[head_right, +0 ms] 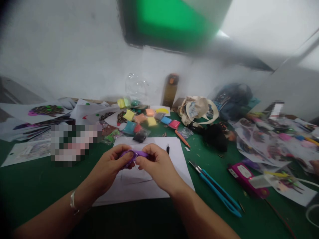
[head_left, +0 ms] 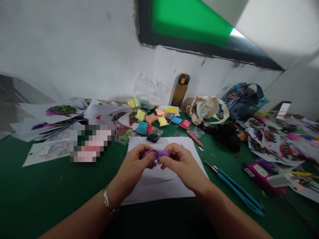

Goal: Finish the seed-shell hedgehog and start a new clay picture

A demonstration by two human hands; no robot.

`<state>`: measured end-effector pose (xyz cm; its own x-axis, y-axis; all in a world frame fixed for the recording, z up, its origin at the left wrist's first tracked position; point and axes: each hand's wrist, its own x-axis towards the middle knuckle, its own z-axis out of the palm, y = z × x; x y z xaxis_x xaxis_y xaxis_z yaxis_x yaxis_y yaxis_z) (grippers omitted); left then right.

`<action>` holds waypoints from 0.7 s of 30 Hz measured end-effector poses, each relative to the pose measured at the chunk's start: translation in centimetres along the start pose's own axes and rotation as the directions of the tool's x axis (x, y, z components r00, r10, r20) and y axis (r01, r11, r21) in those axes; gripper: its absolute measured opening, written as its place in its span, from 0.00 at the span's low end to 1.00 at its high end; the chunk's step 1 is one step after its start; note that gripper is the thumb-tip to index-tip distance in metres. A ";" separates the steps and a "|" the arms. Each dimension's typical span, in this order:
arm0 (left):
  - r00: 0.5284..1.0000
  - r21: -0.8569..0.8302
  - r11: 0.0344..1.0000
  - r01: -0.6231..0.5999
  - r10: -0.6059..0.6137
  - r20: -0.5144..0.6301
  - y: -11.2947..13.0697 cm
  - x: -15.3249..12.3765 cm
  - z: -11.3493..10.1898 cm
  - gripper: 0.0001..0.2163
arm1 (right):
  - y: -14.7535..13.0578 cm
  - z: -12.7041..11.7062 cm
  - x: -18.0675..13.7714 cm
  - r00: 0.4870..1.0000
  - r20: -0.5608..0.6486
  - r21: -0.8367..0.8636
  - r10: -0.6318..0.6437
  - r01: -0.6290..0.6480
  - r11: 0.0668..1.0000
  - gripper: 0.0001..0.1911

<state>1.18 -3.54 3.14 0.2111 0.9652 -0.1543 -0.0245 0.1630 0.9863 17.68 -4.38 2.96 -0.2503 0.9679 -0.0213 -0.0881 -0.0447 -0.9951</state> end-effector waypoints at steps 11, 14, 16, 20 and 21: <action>0.994 -0.229 0.970 0.085 -0.067 0.084 -0.5 0.3 -0.3 0.10 | 0.7 -0.4 0.5 0.994 0.040 0.319 0.101 -0.108 0.942 0.11; 0.995 -0.223 0.972 0.074 -0.058 0.078 -0.7 0.4 -0.2 0.10 | 0.5 -0.4 0.4 0.998 0.048 0.087 0.049 -0.053 0.995 0.12; 0.996 -0.201 0.977 0.069 -0.055 0.075 -0.9 0.4 -0.2 0.10 | 0.4 -0.3 0.3 1.000 0.016 -0.123 0.025 -0.023 0.992 0.11; 0.997 -0.117 0.991 0.059 -0.052 0.059 -1.1 0.4 -0.1 0.10 | 0.0 -0.3 0.1 0.999 -0.053 -0.343 -0.002 -0.016 0.939 0.05; 0.996 -0.113 0.992 0.064 -0.057 0.061 -1.0 0.4 -0.1 0.10 | 0.0 -0.4 0.1 0.998 -0.063 -0.340 0.000 -0.021 0.940 0.05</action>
<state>1.19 -3.28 2.07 0.2717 0.9399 -0.2068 -0.1207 0.2465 0.9616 18.04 -4.15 2.95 -0.1895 0.9815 -0.0269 0.2500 0.0217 -0.9680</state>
